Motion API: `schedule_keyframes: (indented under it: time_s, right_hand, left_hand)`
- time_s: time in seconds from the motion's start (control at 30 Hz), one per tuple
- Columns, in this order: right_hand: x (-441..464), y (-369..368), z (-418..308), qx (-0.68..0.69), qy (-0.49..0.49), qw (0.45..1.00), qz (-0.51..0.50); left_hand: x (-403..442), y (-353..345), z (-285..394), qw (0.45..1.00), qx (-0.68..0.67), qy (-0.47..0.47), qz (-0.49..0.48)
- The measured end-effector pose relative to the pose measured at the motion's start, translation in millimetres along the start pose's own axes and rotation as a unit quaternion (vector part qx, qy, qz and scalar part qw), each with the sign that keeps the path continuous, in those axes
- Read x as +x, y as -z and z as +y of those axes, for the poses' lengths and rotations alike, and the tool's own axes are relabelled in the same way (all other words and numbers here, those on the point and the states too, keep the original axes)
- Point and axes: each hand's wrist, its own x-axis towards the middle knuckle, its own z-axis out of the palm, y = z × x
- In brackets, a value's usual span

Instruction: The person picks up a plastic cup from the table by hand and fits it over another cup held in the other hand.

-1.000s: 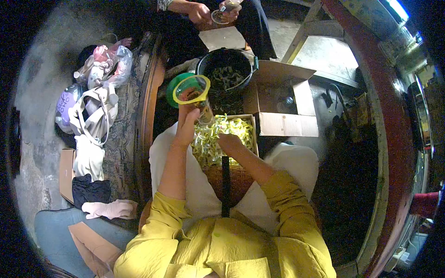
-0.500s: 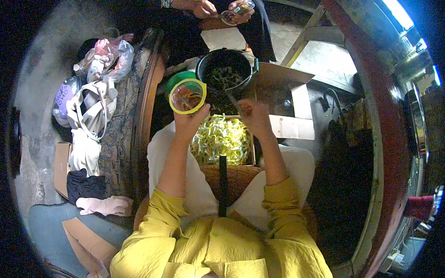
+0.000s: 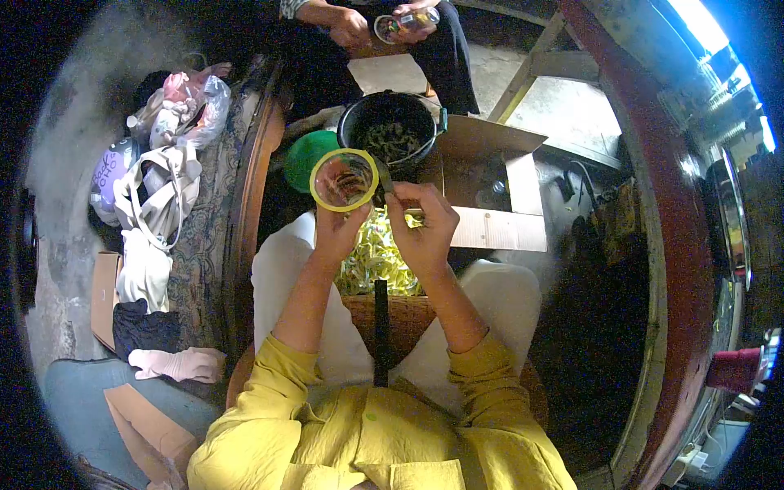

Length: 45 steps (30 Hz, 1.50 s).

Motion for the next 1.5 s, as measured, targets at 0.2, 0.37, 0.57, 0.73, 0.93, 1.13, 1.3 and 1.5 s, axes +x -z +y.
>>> schedule_keyframes:
  time_s: [0.2,0.37,0.57,0.73,0.93,1.13,1.3,1.5]
  right_hand:
    - [5,2,-4,-0.039,0.044,0.998,0.002]
    - [6,3,-10,-0.09,0.071,0.993,-0.01]
    - [7,4,-8,-0.098,0.086,0.991,-0.018]
    - [6,6,-8,-0.128,0.094,0.987,-0.022]
    - [7,8,-10,-0.115,0.092,0.989,-0.016]
    - [8,10,-8,-0.129,0.104,0.986,-0.016]
    - [7,10,-7,-0.144,0.118,0.983,-0.006]
    - [9,13,-4,-0.155,0.123,0.98,-0.009]
  left_hand:
    - [2,-1,7,0.999,0.014,0.0,-0.029]
    - [5,-1,11,0.998,0.028,-0.027,-0.042]
    - [4,-4,10,0.999,0.029,-0.027,-0.022]
    - [5,-3,14,0.996,0.086,-0.013,-0.023]
    - [2,-10,12,0.998,0.059,-0.016,-0.013]
    - [2,-11,11,0.998,0.049,-0.02,-0.017]
    - [1,-10,11,0.998,0.047,-0.017,-0.027]
    - [-1,-11,16,0.995,0.081,-0.015,-0.056]
